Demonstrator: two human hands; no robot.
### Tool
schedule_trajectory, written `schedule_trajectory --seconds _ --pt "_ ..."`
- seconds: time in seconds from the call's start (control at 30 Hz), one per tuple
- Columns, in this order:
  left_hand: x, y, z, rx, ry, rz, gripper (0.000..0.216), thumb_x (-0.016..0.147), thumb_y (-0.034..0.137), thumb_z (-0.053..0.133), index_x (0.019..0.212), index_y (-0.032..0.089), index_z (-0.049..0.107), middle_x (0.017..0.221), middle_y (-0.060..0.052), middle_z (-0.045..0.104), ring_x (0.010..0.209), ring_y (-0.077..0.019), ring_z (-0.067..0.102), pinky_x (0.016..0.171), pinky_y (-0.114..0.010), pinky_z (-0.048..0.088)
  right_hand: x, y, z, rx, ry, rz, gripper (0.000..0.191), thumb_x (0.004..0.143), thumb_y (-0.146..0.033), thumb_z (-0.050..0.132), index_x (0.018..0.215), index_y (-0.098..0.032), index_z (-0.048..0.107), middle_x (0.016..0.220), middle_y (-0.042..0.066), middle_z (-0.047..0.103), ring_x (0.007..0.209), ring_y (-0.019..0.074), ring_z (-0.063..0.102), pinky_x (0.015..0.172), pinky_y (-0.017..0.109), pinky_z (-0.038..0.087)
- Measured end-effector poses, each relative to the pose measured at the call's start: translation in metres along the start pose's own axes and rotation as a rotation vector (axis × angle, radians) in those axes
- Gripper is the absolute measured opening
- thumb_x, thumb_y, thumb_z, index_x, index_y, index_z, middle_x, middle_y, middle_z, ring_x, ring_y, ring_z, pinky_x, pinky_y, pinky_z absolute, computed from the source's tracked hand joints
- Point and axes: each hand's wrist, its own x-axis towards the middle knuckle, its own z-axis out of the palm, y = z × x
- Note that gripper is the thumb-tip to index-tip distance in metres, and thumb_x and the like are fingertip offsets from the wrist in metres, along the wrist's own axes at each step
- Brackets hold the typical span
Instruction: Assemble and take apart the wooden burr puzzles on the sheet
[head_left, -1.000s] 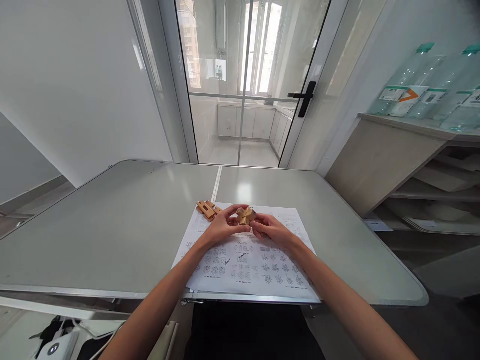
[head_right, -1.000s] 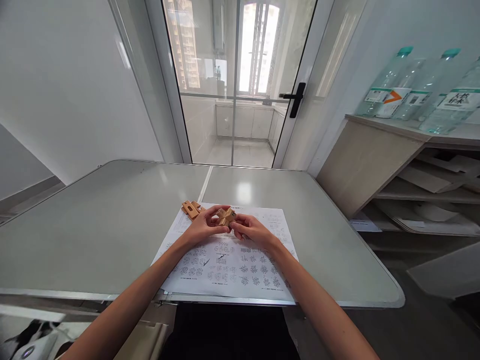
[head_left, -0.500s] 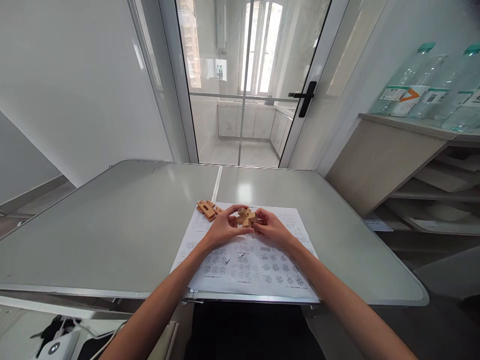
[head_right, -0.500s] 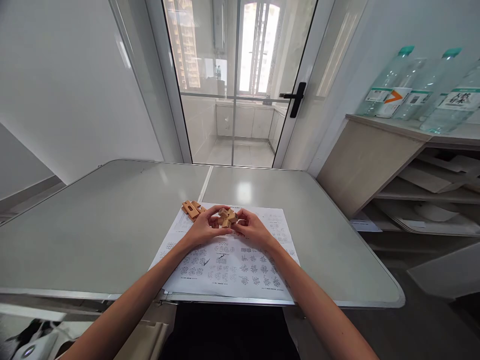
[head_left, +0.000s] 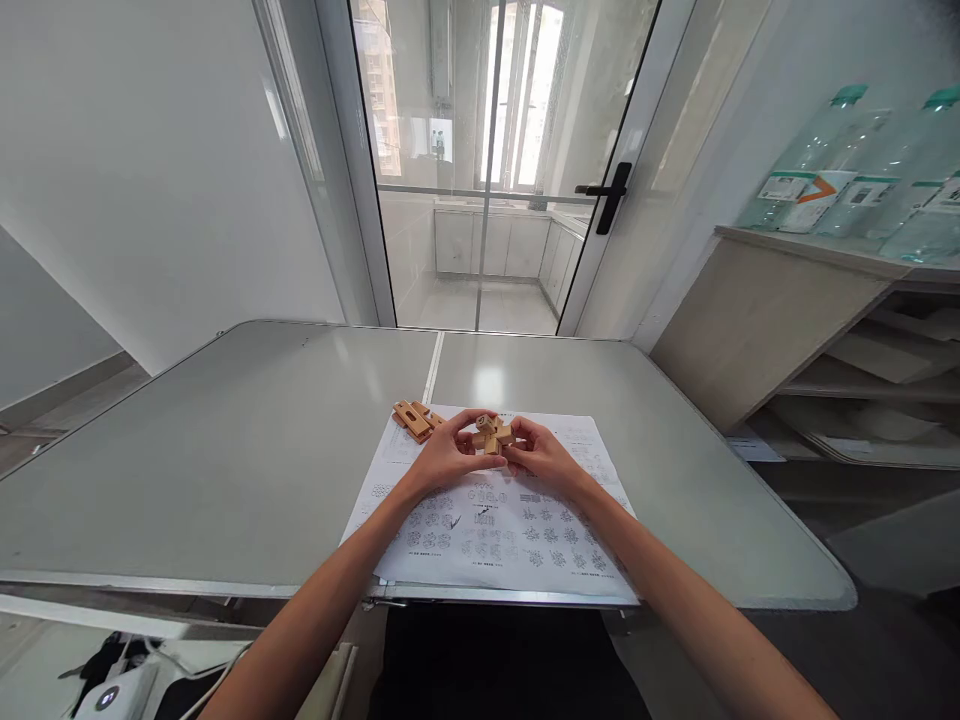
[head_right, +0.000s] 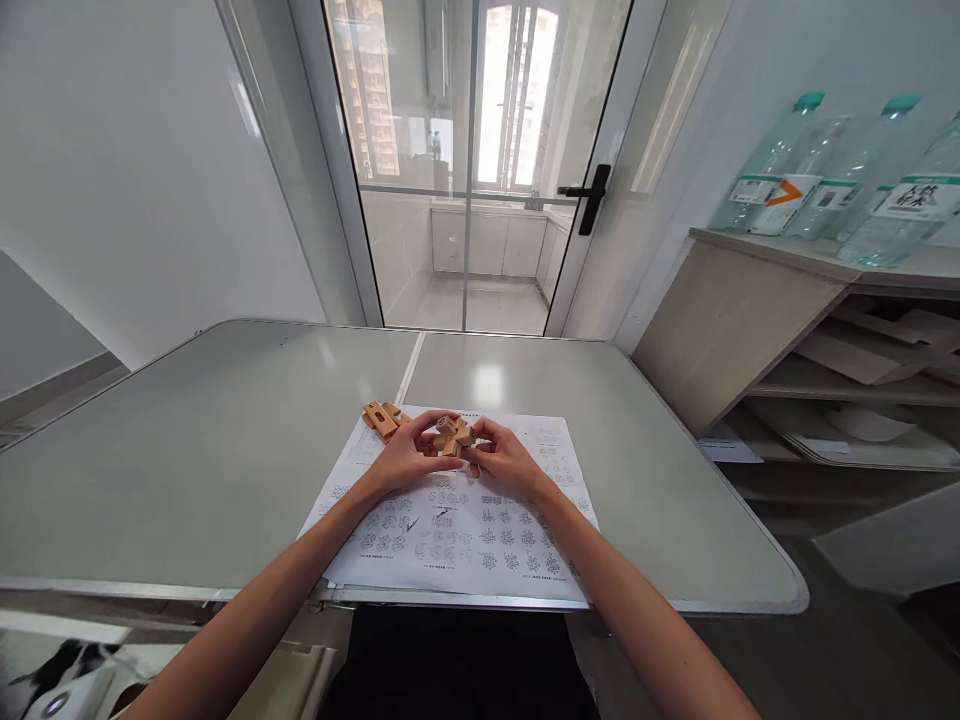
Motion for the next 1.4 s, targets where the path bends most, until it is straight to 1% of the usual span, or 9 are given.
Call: schedule_trajectory --seconds 0.23,0.37,0.57,0.8,1.03,1.13,1.23,1.33,1.4 --pt "0.000 0.000 -0.001 -0.073 -0.022 -0.019 0.074 0.070 0.035 0.094 0.136 0.023 0.063 0.117 -0.007 0.076 0.100 -0.0237 0.075 0.084 -0.034 0.059 0.000 0.003 0.000 0.007 -0.004 0.014 0.047 0.082 -0.054 0.084 0.088 -0.023 0.049 0.072 -0.005 0.059 0.052 0.0100 0.053 0.047 0.023 0.033" --pt "0.001 -0.001 -0.002 -0.083 -0.030 -0.016 0.075 0.070 0.035 0.094 0.137 0.023 0.062 0.120 -0.008 0.074 0.098 -0.0224 0.075 0.082 -0.032 0.059 0.000 0.004 0.000 0.022 0.010 0.019 0.049 0.081 -0.055 0.085 0.088 -0.023 0.049 0.080 -0.004 0.061 0.051 0.0087 0.052 0.045 0.022 0.033" --pt "0.001 -0.004 0.000 -0.045 -0.002 0.003 0.076 0.070 0.036 0.094 0.137 0.024 0.062 0.122 -0.008 0.074 0.096 -0.0214 0.074 0.081 -0.032 0.058 0.002 0.005 0.002 0.010 0.061 -0.016 0.049 0.080 -0.055 0.086 0.087 -0.023 0.050 0.074 -0.005 0.059 0.053 0.0098 0.053 0.047 0.023 0.036" --pt "0.001 -0.002 0.001 -0.047 0.016 0.035 0.073 0.071 0.040 0.094 0.136 0.024 0.063 0.128 -0.009 0.072 0.102 -0.0237 0.074 0.088 -0.035 0.059 0.002 0.004 0.001 0.014 0.081 -0.029 0.048 0.080 -0.055 0.086 0.086 -0.023 0.050 0.081 -0.004 0.063 0.055 0.0103 0.057 0.050 0.025 0.040" --pt "0.003 -0.005 0.000 -0.049 0.008 0.033 0.073 0.072 0.038 0.094 0.137 0.025 0.063 0.127 -0.008 0.072 0.099 -0.0218 0.074 0.085 -0.032 0.058 0.002 0.001 0.001 0.053 0.069 0.011 0.051 0.077 -0.054 0.088 0.085 -0.022 0.049 0.090 -0.002 0.064 0.052 0.0089 0.057 0.046 0.023 0.033" --pt "0.004 -0.008 -0.002 -0.044 0.016 0.027 0.073 0.072 0.038 0.094 0.137 0.025 0.063 0.127 -0.008 0.072 0.096 -0.0207 0.073 0.086 -0.033 0.057 0.001 -0.003 0.000 0.063 0.060 0.025 0.045 0.079 -0.049 0.088 0.086 -0.021 0.053 0.092 -0.001 0.065 0.056 0.0087 0.057 0.048 0.023 0.038" --pt "0.004 -0.009 -0.004 -0.070 0.028 0.023 0.073 0.071 0.037 0.094 0.136 0.025 0.064 0.129 -0.008 0.071 0.097 -0.0208 0.073 0.089 -0.035 0.057 0.000 -0.006 -0.004 0.163 -0.004 0.097 0.038 0.081 -0.042 0.088 0.103 -0.021 0.064 0.099 0.003 0.068 0.067 0.0119 0.062 0.050 0.023 0.043" --pt "0.005 -0.010 -0.004 -0.105 0.021 0.031 0.072 0.072 0.036 0.094 0.136 0.025 0.064 0.131 -0.008 0.070 0.099 -0.0211 0.073 0.091 -0.035 0.056 -0.001 -0.007 -0.008 0.325 -0.104 0.183 0.057 0.082 -0.039 0.087 0.132 -0.027 0.063 0.112 0.007 0.070 0.082 0.0171 0.068 0.050 0.022 0.045" --pt "0.004 -0.010 -0.004 -0.112 0.004 0.032 0.073 0.072 0.036 0.094 0.137 0.025 0.063 0.129 -0.008 0.071 0.097 -0.0200 0.072 0.089 -0.033 0.056 -0.001 -0.007 -0.010 0.374 -0.159 0.203 0.061 0.085 -0.045 0.083 0.140 -0.030 0.060 0.126 0.010 0.069 0.086 0.0186 0.069 0.049 0.021 0.046"
